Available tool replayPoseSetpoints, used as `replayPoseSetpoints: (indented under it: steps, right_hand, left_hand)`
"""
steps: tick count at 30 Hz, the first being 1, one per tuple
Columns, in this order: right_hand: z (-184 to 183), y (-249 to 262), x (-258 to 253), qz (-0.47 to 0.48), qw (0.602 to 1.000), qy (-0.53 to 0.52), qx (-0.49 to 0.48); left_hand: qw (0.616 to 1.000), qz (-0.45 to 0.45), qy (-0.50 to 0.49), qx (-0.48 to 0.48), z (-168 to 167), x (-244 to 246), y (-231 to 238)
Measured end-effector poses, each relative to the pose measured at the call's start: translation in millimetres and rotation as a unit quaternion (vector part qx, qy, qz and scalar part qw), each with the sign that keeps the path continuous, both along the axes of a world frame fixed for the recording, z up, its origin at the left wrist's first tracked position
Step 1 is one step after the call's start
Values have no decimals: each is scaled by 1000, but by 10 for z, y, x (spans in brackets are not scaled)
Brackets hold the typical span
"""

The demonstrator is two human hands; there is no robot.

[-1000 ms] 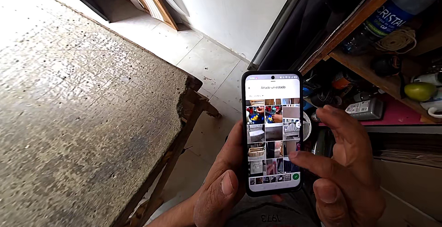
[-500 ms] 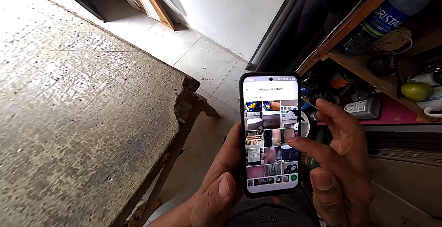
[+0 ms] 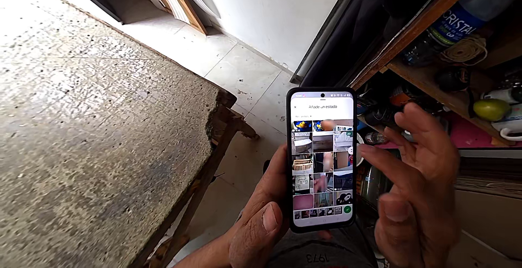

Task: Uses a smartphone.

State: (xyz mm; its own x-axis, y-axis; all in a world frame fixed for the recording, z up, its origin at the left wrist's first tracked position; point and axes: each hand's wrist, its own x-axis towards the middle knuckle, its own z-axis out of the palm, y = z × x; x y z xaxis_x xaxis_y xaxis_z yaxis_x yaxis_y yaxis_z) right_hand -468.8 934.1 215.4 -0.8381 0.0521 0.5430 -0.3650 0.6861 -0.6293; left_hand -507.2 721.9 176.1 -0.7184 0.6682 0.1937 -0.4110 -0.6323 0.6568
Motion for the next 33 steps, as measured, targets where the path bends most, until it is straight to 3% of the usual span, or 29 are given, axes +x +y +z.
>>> replayPoseSetpoints:
  steps: [8, 33]
  right_hand:
    - [-83, 27, 160, 46, 999, -14, -20]
    - [-76, 48, 62, 49, 998, -30, -6]
  left_hand:
    - [1000, 9, 2, -1, 22, -17, -12]
    - [1000, 1, 14, -10, 40, -2, -1]
